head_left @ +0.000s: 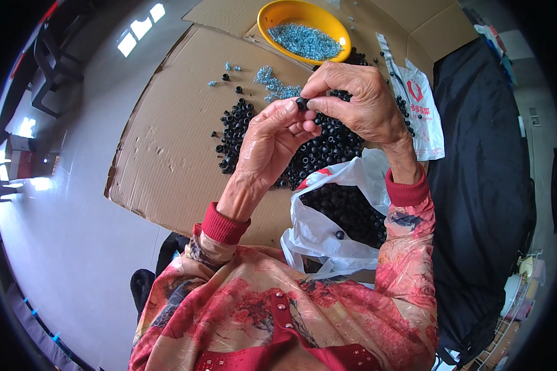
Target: The person assembles pieces by picking up small beads and inserting them into hollow black caps by hand.
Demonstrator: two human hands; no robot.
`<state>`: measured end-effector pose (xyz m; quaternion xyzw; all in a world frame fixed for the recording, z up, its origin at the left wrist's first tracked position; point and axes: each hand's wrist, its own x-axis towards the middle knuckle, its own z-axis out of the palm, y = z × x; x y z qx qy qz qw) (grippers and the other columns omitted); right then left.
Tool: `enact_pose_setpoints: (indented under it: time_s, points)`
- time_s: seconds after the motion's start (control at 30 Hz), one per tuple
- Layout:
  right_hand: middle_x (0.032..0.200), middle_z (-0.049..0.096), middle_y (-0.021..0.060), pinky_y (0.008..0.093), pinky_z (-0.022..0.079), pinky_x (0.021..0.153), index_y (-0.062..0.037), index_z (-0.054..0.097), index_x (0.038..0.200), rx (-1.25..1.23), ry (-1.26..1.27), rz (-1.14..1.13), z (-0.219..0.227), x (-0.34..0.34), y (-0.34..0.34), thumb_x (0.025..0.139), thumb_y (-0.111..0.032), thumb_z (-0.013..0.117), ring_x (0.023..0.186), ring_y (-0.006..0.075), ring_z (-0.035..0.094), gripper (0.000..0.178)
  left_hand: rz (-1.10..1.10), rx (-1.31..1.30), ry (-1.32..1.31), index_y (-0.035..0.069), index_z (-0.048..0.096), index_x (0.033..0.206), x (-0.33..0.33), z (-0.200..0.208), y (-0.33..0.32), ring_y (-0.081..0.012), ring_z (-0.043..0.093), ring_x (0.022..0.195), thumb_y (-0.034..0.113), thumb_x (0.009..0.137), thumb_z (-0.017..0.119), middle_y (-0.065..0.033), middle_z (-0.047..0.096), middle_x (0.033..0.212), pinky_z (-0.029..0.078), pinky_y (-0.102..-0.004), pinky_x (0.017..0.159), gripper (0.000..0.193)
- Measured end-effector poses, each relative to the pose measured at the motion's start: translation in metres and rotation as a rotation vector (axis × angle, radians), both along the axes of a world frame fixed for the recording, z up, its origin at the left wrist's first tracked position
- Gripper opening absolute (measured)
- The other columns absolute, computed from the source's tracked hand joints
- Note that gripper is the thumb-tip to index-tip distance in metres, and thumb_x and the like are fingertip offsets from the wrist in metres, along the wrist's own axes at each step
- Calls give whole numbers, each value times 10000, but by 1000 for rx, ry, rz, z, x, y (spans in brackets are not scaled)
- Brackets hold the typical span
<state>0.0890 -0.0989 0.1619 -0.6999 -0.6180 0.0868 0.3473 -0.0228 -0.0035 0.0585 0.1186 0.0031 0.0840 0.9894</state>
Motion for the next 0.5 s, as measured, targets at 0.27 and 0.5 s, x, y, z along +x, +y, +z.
enact_pose_setpoints:
  time_s: [0.27,0.5]
  points:
    - [793,633,61,223,497,678,25,623,886,-53,349,-25,-2,7,-7,784,-12,603,745,102,607,111,-65,-93,33,6,552,950,-1,3,-5,-178,595,759,137,856,558,-114,613,861,493,-387,798,161]
    - [763,646,52,220,481,711,9,643,857,-146,433,-114,-4,12,-10,790,-130,625,741,99,605,155,-69,-93,67,5,549,965,0,3,-6,-174,594,758,147,859,550,-111,615,865,494,-383,798,177]
